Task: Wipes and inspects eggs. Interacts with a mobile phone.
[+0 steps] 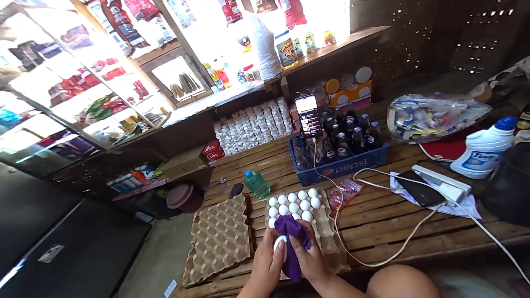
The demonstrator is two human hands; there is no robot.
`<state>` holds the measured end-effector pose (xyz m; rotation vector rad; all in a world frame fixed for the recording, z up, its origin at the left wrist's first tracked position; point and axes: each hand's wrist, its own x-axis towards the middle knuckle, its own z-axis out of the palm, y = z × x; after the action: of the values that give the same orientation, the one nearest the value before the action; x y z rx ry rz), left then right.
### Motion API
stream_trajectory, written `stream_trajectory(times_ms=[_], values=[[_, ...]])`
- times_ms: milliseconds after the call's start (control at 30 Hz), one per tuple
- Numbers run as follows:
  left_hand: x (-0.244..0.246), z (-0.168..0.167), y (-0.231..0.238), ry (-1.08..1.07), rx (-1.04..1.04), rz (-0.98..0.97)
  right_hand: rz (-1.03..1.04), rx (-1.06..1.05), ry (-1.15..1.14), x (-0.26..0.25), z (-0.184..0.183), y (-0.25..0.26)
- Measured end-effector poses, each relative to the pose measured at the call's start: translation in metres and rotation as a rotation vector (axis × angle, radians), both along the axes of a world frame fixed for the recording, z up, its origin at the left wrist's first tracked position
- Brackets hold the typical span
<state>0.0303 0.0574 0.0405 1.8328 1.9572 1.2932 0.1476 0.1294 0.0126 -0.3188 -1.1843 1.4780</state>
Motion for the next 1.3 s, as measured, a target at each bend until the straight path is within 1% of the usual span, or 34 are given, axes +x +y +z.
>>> stream_trajectory(times_ms=[67, 133, 167, 233, 267, 333, 433, 500, 600, 667, 700, 767, 833, 900, 1000, 1167, 1233, 1300], values=[[0.0, -0.002, 0.002, -0.18, 0.085, -0.035, 0.005, 0.061, -0.021, 0.0, -0.003, -0.003], [0.003, 0.001, 0.007, -0.363, 0.17, -0.026, 0.039, 0.206, -0.048, -0.002, -0.01, -0.006], [0.004, 0.003, 0.008, -0.415, 0.186, -0.003, 0.048, 0.282, -0.061, -0.004, -0.013, -0.007], [0.006, 0.007, 0.009, -0.41, 0.167, 0.025, 0.047, 0.363, -0.082, -0.006, -0.017, -0.006], [0.006, 0.007, 0.008, -0.37, 0.128, 0.03, 0.04, 0.355, -0.082, -0.006, -0.018, -0.005], [0.006, 0.005, 0.006, -0.271, 0.03, 0.043, 0.031, 0.276, -0.077, -0.005, -0.018, -0.002], [0.008, -0.001, 0.003, -0.17, -0.042, 0.035, 0.069, -0.005, -0.023, 0.0, -0.005, -0.001], [0.008, -0.003, 0.0, -0.131, -0.042, 0.005, 0.114, -0.211, -0.044, 0.005, 0.006, 0.0], [0.007, -0.004, -0.002, -0.099, 0.015, -0.03, 0.164, -0.345, -0.05, 0.009, 0.014, -0.001], [0.007, -0.003, -0.001, -0.118, 0.099, -0.037, 0.211, -0.341, -0.067, 0.01, 0.014, -0.003], [0.007, -0.001, 0.0, -0.151, 0.139, -0.033, 0.231, -0.289, -0.075, 0.01, 0.013, -0.005], [0.007, 0.001, 0.003, -0.238, 0.21, 0.016, 0.258, -0.108, -0.076, 0.008, 0.006, -0.009], [0.007, 0.002, 0.005, -0.297, 0.226, 0.054, 0.253, 0.072, -0.044, 0.003, -0.003, -0.011], [0.008, 0.002, 0.005, -0.313, 0.195, 0.042, 0.223, 0.112, -0.017, -0.001, -0.008, -0.008], [0.011, -0.002, 0.005, -0.301, 0.102, 0.034, 0.163, -0.008, -0.011, 0.0, -0.005, -0.002], [0.011, 0.0, 0.0, -0.147, -0.036, 0.013, 0.141, -0.366, -0.072, 0.004, 0.007, 0.004], [0.01, 0.0, 0.0, -0.133, -0.001, 0.0, 0.161, -0.397, -0.085, 0.005, 0.008, 0.003], [0.009, -0.001, 0.002, -0.163, 0.089, -0.013, 0.192, -0.32, -0.088, 0.007, 0.01, -0.001]])
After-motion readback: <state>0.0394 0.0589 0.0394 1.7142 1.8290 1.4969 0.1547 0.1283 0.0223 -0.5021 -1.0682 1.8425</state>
